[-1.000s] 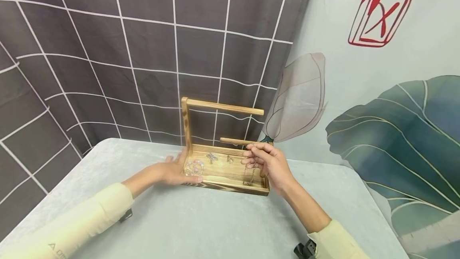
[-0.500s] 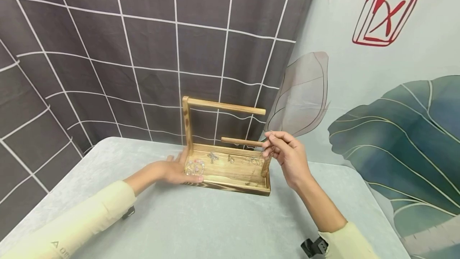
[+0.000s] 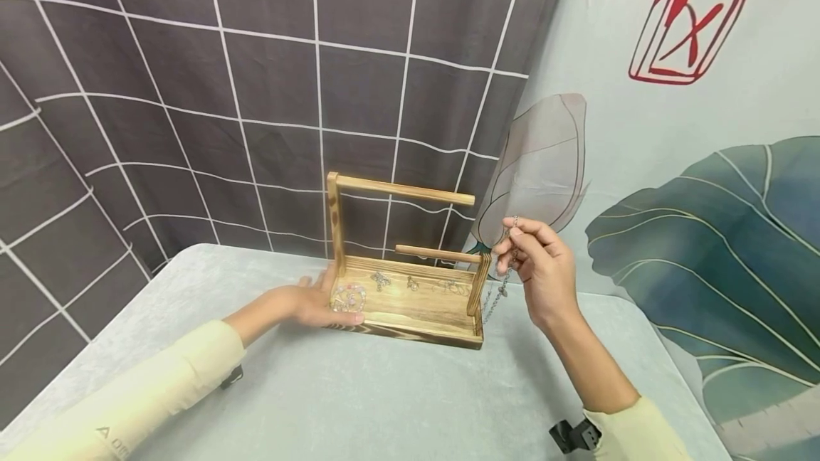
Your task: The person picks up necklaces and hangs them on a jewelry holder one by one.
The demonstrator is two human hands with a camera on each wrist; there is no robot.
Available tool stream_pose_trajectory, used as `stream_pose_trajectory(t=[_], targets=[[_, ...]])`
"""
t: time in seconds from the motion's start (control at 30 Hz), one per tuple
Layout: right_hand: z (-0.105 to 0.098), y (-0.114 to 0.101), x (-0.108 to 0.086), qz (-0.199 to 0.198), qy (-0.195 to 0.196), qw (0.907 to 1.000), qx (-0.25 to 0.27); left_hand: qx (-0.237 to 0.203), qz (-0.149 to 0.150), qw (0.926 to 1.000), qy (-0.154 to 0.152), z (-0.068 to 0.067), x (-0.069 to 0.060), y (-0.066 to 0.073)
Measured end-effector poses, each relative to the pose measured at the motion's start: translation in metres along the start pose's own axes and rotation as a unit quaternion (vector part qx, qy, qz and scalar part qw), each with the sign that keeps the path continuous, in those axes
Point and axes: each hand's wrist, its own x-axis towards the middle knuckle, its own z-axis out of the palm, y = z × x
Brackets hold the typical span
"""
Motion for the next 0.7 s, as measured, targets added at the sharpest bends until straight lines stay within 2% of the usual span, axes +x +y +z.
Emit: stream_pose_trajectory(t=[0.17, 0.33, 0.7], targets=[[-0.002, -0.01, 0.006, -0.022, 0.009, 0.9997, -0.002, -0.004, 0.0, 1.0, 0.002, 0.0, 0.0, 0.0], [-0.005, -0.018, 0.011, -0.025, 0.022, 0.9994, -0.013, -0.008, 0.0, 1.0, 0.002, 0.0, -0.001, 0.001], [-0.012, -0.019, 0.022, 0.035, 0.035, 0.9955, -0.08, 0.0, 0.001, 1.0, 0.002, 0.001, 0.003, -0.001]])
